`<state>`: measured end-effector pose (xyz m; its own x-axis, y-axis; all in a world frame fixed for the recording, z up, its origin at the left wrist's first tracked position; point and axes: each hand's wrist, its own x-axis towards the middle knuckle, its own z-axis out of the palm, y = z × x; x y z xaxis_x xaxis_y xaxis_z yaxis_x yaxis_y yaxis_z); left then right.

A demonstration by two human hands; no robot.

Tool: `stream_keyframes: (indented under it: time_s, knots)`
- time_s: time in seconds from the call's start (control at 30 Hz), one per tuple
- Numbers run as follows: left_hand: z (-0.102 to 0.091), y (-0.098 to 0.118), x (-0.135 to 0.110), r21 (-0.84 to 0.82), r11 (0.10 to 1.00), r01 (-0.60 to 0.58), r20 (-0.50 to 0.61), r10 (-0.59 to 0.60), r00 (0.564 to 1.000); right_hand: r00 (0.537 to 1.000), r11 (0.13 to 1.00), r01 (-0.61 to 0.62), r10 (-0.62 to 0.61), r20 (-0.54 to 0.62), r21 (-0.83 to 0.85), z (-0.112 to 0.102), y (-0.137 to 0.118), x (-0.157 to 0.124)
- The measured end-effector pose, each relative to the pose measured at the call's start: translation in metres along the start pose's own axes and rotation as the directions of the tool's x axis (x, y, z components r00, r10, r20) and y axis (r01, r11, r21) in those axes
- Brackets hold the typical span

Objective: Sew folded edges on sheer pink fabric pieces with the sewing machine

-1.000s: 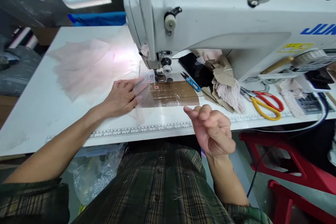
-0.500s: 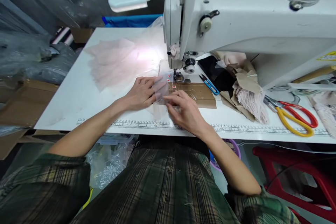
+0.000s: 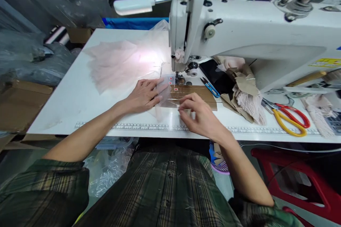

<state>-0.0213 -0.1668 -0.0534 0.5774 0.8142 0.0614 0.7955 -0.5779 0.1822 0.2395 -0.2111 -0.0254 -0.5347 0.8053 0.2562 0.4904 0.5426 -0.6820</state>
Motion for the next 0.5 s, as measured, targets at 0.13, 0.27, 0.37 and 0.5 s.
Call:
stream_keyframes:
  time_s: [0.13,0.27,0.37,0.5]
  knots:
    - [-0.001,-0.001,0.000,-0.021,1.000,0.001,-0.148,-0.005,0.989,0.987,0.972,-0.160,0.160,0.012,0.173,-0.038,0.018,-0.035]
    - [-0.010,0.006,0.004,-0.048,0.997,0.059,-0.542,-0.075,0.837,0.970,0.944,-0.233,0.244,-0.019,0.234,-0.043,0.028,-0.050]
    - [-0.025,0.033,0.004,-0.075,0.997,-0.035,-0.714,-0.029,0.700,0.967,0.944,-0.247,0.254,-0.005,0.217,-0.038,0.026,-0.048]
    - [-0.035,0.089,0.002,-0.459,0.873,-0.162,-0.330,0.001,0.944,0.979,0.969,-0.191,0.200,-0.045,0.156,-0.032,0.014,-0.040]
